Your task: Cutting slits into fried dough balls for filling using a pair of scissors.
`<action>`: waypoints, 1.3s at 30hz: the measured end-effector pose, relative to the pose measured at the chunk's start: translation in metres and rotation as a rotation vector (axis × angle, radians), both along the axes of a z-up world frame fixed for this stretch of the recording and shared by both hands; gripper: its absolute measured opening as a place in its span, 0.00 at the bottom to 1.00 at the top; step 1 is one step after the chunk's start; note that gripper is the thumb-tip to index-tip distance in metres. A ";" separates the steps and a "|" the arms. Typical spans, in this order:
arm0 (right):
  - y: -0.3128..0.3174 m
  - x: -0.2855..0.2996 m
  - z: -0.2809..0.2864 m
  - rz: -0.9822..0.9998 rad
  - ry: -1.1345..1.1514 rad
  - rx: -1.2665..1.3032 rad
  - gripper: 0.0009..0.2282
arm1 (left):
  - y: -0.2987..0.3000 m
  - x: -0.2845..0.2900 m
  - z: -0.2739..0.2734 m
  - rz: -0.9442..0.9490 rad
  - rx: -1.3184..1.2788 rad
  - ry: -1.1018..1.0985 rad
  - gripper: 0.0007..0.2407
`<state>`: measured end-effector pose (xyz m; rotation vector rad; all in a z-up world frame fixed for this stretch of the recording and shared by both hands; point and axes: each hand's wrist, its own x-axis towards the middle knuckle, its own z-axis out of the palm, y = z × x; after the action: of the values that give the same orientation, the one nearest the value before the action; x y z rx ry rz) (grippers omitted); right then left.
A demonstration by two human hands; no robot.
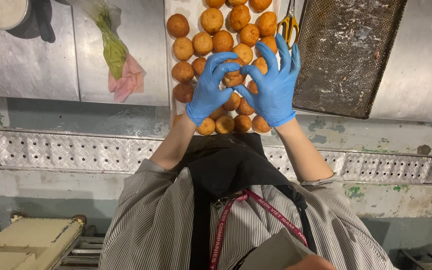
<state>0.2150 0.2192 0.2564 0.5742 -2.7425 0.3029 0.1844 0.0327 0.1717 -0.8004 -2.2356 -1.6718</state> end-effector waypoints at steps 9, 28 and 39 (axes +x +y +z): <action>-0.007 -0.007 -0.015 0.042 -0.212 -0.161 0.17 | 0.006 -0.008 0.000 0.023 -0.093 0.133 0.18; 0.045 0.023 -0.071 -0.054 -0.379 -0.595 0.37 | -0.041 -0.239 -0.206 0.286 -0.555 0.164 0.22; 0.072 0.040 -0.054 -0.228 -0.297 -0.612 0.34 | -0.083 -0.329 -0.226 0.402 -1.029 -0.014 0.35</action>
<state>0.2548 0.2907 0.2025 0.0525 -2.7268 1.1890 -0.1446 -0.0501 -0.0546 -0.4239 -2.9555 -0.2773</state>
